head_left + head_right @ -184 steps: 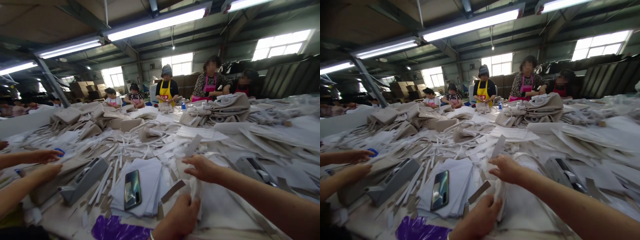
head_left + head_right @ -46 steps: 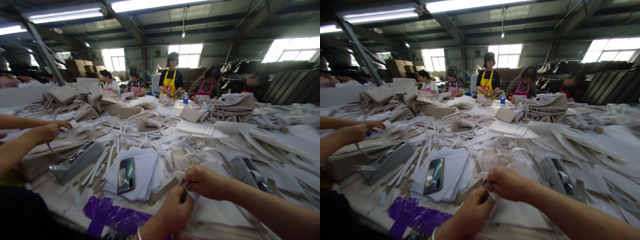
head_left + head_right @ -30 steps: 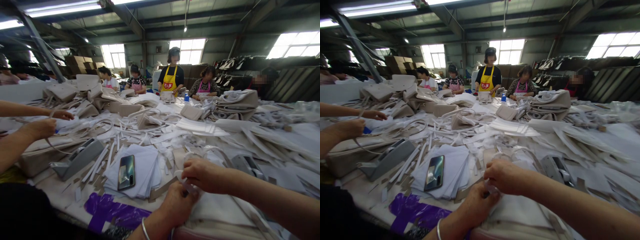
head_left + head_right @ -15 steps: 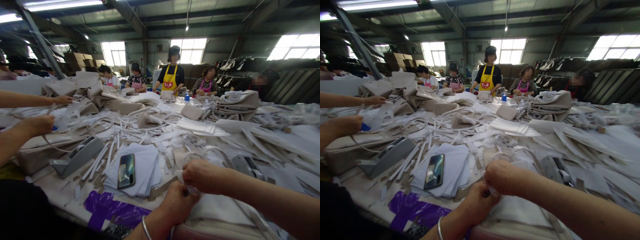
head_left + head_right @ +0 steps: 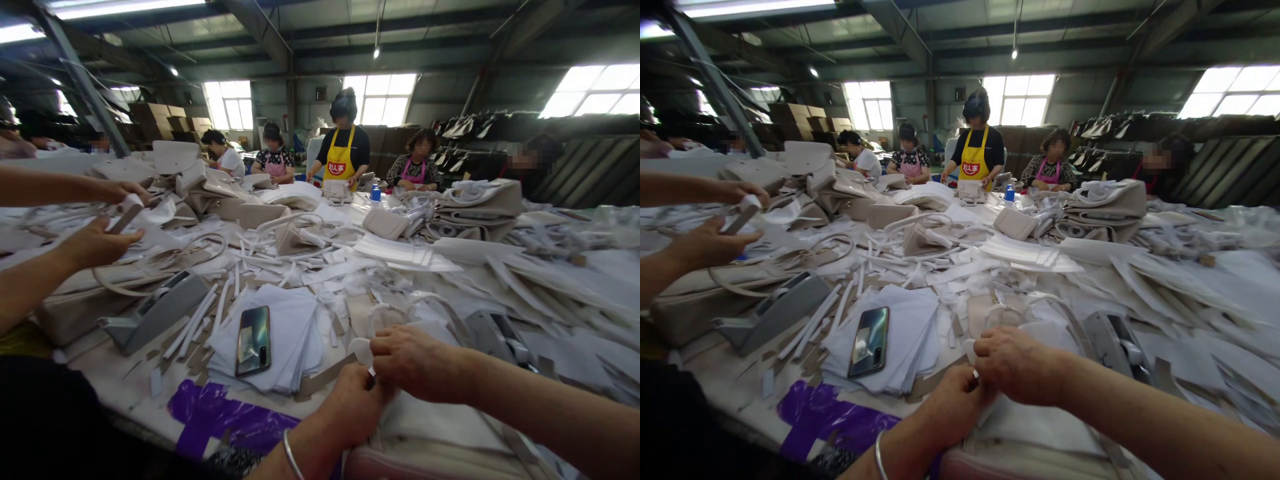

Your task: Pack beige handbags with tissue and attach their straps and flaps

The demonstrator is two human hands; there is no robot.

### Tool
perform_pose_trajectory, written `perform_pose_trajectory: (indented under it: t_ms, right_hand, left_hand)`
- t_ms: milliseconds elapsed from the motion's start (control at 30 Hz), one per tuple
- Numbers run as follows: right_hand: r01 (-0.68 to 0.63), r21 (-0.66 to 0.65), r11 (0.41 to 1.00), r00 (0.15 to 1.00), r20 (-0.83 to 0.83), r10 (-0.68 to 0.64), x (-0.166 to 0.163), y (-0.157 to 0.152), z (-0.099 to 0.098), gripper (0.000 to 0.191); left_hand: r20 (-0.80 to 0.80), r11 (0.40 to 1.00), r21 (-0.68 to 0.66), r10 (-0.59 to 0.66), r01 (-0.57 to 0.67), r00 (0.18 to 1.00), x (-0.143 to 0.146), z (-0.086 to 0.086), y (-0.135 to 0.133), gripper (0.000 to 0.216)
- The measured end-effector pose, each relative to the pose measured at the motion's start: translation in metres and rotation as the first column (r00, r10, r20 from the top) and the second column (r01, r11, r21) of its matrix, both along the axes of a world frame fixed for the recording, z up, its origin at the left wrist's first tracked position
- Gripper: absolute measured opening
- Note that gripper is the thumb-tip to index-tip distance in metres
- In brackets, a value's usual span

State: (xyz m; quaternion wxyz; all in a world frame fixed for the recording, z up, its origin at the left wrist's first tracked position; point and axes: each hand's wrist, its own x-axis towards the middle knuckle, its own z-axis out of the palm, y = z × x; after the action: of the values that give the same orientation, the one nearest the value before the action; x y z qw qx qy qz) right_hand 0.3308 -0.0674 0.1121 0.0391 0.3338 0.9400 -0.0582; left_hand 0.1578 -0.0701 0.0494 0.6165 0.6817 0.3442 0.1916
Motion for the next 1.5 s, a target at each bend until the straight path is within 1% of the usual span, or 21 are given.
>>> perform_pose_trajectory:
  t_ms: [67,133,200,267,333,367,433,500,567,633,700,800,867,933,1033,1100,1133,1200,1333,1433,1500]
  right_hand:
    - [0.036,-0.065,0.997,0.997,-0.070,-0.041,0.002,0.000,0.003,0.020]
    - [0.085,-0.164,0.983,0.981,-0.161,-0.112,0.005,0.003,0.003,0.024]
    - [0.112,-0.279,0.954,0.962,-0.209,-0.174,0.006,0.008,0.001,0.021]
    - [0.158,-0.363,0.918,0.951,-0.193,-0.240,0.005,0.013,0.001,0.013]
    - [0.232,-0.391,0.891,0.942,-0.139,-0.307,0.001,0.017,0.002,0.010]
    - [0.263,-0.386,0.884,0.940,-0.105,-0.326,-0.001,0.018,0.004,0.012]
    - [0.292,-0.344,0.892,0.947,-0.025,-0.319,-0.006,0.017,0.010,0.013]
    - [0.277,-0.288,0.917,0.961,0.073,-0.267,-0.012,0.015,0.015,0.011]
    - [0.261,-0.241,0.935,0.960,0.164,-0.226,-0.016,0.014,0.018,0.013]
    - [0.256,-0.220,0.941,0.953,0.219,-0.208,-0.018,0.014,0.016,0.014]
    - [0.241,-0.229,0.943,0.954,0.236,-0.186,-0.018,0.014,0.012,0.013]
    - [0.208,-0.231,0.951,0.965,0.207,-0.160,-0.016,0.012,0.003,0.012]
    - [0.184,-0.187,0.965,0.975,0.163,-0.154,-0.014,0.007,0.000,0.016]
    - [0.137,-0.120,0.983,0.984,0.127,-0.121,-0.012,0.001,-0.003,0.018]
    - [0.045,0.016,0.999,0.994,0.104,-0.047,-0.011,-0.009,-0.005,0.014]
    - [0.023,0.105,0.994,0.995,0.098,-0.033,-0.011,-0.015,-0.007,0.014]
    - [0.027,0.122,0.992,0.995,0.095,-0.039,-0.011,-0.017,-0.008,0.014]
    - [0.084,0.085,0.993,0.994,0.068,-0.090,-0.008,-0.022,-0.012,0.010]
    - [0.225,-0.073,0.972,0.970,-0.074,-0.230,0.003,-0.034,-0.018,0.006]
    - [0.269,-0.107,0.957,0.941,-0.182,-0.285,0.011,-0.045,-0.020,0.019]
    - [0.260,-0.077,0.962,0.934,-0.231,-0.271,0.015,-0.051,-0.021,0.026]
  left_hand:
    - [-0.002,1.000,-0.002,-0.002,0.002,1.000,0.000,0.000,0.000,0.037]
    - [-0.016,1.000,-0.013,0.000,0.000,1.000,-0.001,0.001,0.000,0.037]
    - [-0.029,1.000,-0.024,0.000,-0.001,1.000,-0.001,0.004,-0.001,0.035]
    - [-0.037,1.000,-0.026,0.002,-0.003,0.999,-0.001,0.006,-0.002,0.031]
    - [-0.043,1.000,-0.019,0.011,-0.012,0.999,-0.002,0.008,-0.002,0.026]
    - [-0.046,1.000,-0.014,0.016,-0.017,0.999,-0.002,0.008,-0.003,0.024]
    - [-0.045,1.000,-0.001,0.026,-0.026,0.999,-0.002,0.006,-0.003,0.021]
    - [-0.027,1.000,0.015,0.026,-0.026,0.999,-0.001,0.002,-0.002,0.021]
    - [-0.020,0.999,0.030,0.029,-0.028,0.999,0.000,-0.003,-0.002,0.022]
    - [-0.025,0.999,0.039,0.028,-0.027,0.999,0.001,-0.005,-0.002,0.022]
    - [-0.021,0.998,0.053,0.019,-0.018,1.000,0.002,-0.004,-0.002,0.020]
    - [-0.024,0.998,0.060,0.026,-0.024,0.999,0.002,0.000,-0.002,0.019]
    - [-0.065,0.998,0.060,0.040,-0.036,0.997,0.003,0.001,-0.002,0.026]
    - [-0.103,0.997,0.071,0.032,-0.025,0.994,0.004,0.000,-0.001,0.031]
    - [-0.108,0.994,0.104,-0.012,0.023,0.994,0.005,-0.004,0.002,0.027]
    - [-0.087,0.994,0.106,-0.031,0.041,0.996,0.005,-0.008,0.003,0.025]
    - [-0.073,0.994,0.096,-0.036,0.043,0.997,0.006,-0.009,0.004,0.025]
    - [-0.057,0.997,0.068,-0.028,0.032,0.998,0.006,-0.011,0.003,0.028]
    - [-0.085,1.000,-0.005,0.006,-0.007,0.996,0.005,-0.014,0.003,0.030]
    - [-0.105,0.999,-0.054,-0.002,-0.003,0.994,0.003,-0.016,0.003,0.027]
    - [-0.101,0.997,-0.075,-0.025,0.018,0.995,0.002,-0.018,0.005,0.027]
